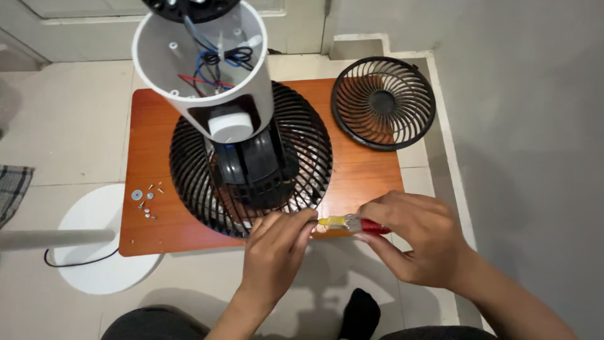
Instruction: The person assembles a standing fan by attaching the front grill to the motor housing using a screwdriver. They insert and tighten multiple screws around the grill perimeter to secure it in place.
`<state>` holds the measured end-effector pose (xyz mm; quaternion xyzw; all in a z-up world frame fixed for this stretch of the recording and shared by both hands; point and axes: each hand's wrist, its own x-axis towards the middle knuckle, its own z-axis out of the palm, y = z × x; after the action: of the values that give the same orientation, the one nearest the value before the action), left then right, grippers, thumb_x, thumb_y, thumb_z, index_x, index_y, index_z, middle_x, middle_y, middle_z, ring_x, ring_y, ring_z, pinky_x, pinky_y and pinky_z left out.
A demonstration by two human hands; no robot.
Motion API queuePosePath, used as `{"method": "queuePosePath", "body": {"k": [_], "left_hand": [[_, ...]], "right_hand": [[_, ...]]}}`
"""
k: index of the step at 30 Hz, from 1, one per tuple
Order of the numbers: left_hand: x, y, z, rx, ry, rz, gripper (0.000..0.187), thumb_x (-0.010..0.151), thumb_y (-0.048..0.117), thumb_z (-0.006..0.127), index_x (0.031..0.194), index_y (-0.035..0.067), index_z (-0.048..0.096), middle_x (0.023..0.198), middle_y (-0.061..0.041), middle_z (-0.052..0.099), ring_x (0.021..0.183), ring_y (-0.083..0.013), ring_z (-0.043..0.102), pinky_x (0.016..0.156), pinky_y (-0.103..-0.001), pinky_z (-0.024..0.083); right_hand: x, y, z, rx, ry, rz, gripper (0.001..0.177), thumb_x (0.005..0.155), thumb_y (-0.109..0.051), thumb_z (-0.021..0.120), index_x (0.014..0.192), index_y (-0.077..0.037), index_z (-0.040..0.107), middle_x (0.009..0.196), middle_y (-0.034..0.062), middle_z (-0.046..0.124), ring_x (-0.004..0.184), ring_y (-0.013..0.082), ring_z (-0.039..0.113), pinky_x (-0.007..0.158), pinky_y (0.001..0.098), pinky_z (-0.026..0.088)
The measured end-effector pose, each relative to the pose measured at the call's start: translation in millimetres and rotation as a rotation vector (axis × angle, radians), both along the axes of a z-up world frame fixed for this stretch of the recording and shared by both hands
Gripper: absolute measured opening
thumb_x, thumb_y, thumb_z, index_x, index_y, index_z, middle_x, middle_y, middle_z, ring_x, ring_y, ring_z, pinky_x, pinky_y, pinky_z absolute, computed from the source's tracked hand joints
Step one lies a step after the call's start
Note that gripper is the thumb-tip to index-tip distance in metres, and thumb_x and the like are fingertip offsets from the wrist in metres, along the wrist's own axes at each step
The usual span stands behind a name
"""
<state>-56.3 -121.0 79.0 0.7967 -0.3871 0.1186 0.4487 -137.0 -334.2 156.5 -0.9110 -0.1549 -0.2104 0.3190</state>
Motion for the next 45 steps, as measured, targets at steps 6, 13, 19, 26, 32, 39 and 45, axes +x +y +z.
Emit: {"method": "queuePosePath", "body": {"k": [6, 13, 19, 26, 32, 39, 45], "left_hand": [[0, -4, -2, 0.011, -0.052, 0.009, 0.020, 0.086, 0.008, 0.079, 0.104, 0.009, 0.071, 0.085, -0.001, 0.070, 0.078, -0.0190, 0.065, 0.073, -0.034, 0.046], [-3, -16, -5, 0.048, -0.084, -0.016, 0.023, 0.086, 0.009, 0.078, 0.107, 0.011, 0.070, 0.090, 0.001, 0.072, 0.083, -0.0171, 0.067, 0.079, -0.033, 0.044], [9, -27, -17, 0.103, -0.306, -0.083, 0.024, 0.089, 0.009, 0.072, 0.113, 0.010, 0.070, 0.095, 0.003, 0.073, 0.088, -0.0123, 0.065, 0.078, -0.034, 0.037], [23, -24, -26, 0.210, -0.524, -0.018, 0.032, 0.091, 0.013, 0.067, 0.123, 0.017, 0.072, 0.091, 0.009, 0.070, 0.107, -0.0095, 0.063, 0.088, -0.037, 0.030], [24, -26, -27, 0.309, -0.606, 0.051, 0.038, 0.094, 0.012, 0.063, 0.131, 0.019, 0.071, 0.088, 0.010, 0.068, 0.113, -0.0072, 0.061, 0.091, -0.037, 0.028], [24, -29, -32, 0.366, -0.629, 0.088, 0.042, 0.094, 0.014, 0.059, 0.134, 0.021, 0.070, 0.089, 0.011, 0.067, 0.113, -0.0067, 0.061, 0.092, -0.035, 0.027], [25, -32, -31, 0.362, -0.648, 0.112, 0.041, 0.095, 0.015, 0.059, 0.134, 0.020, 0.068, 0.095, 0.010, 0.066, 0.110, -0.0070, 0.061, 0.091, -0.035, 0.028]], "right_hand": [[-4, -3, 2, -0.024, 0.001, -0.018, 0.031, 0.078, -0.006, 0.083, 0.102, -0.005, 0.065, 0.078, 0.0048, 0.069, 0.062, 0.0191, 0.065, 0.055, 0.0301, 0.050], [-14, -11, 5, -0.047, -0.018, -0.044, 0.032, 0.076, -0.007, 0.083, 0.102, -0.005, 0.064, 0.079, 0.0046, 0.069, 0.065, 0.0201, 0.067, 0.058, 0.0300, 0.052], [-21, -23, -16, -0.026, -0.040, -0.126, 0.035, 0.075, -0.006, 0.084, 0.103, -0.005, 0.063, 0.084, 0.0092, 0.071, 0.067, 0.0210, 0.069, 0.060, 0.0288, 0.054], [-23, -29, -42, -0.014, -0.082, -0.114, 0.034, 0.076, -0.003, 0.081, 0.105, -0.002, 0.063, 0.086, 0.0105, 0.072, 0.067, 0.0232, 0.069, 0.060, 0.0312, 0.053], [-18, -27, -46, -0.072, -0.115, -0.105, 0.036, 0.073, -0.002, 0.082, 0.103, -0.005, 0.063, 0.081, 0.0091, 0.069, 0.063, 0.0245, 0.065, 0.057, 0.0338, 0.050], [-17, -21, -49, -0.180, -0.161, -0.095, 0.037, 0.074, -0.005, 0.081, 0.105, -0.006, 0.061, 0.082, 0.0074, 0.067, 0.065, 0.0254, 0.063, 0.059, 0.0358, 0.050], [-11, -13, -43, -0.197, -0.200, -0.053, 0.038, 0.076, -0.004, 0.080, 0.108, -0.005, 0.059, 0.088, 0.0084, 0.069, 0.067, 0.0250, 0.063, 0.060, 0.0347, 0.051]]}}
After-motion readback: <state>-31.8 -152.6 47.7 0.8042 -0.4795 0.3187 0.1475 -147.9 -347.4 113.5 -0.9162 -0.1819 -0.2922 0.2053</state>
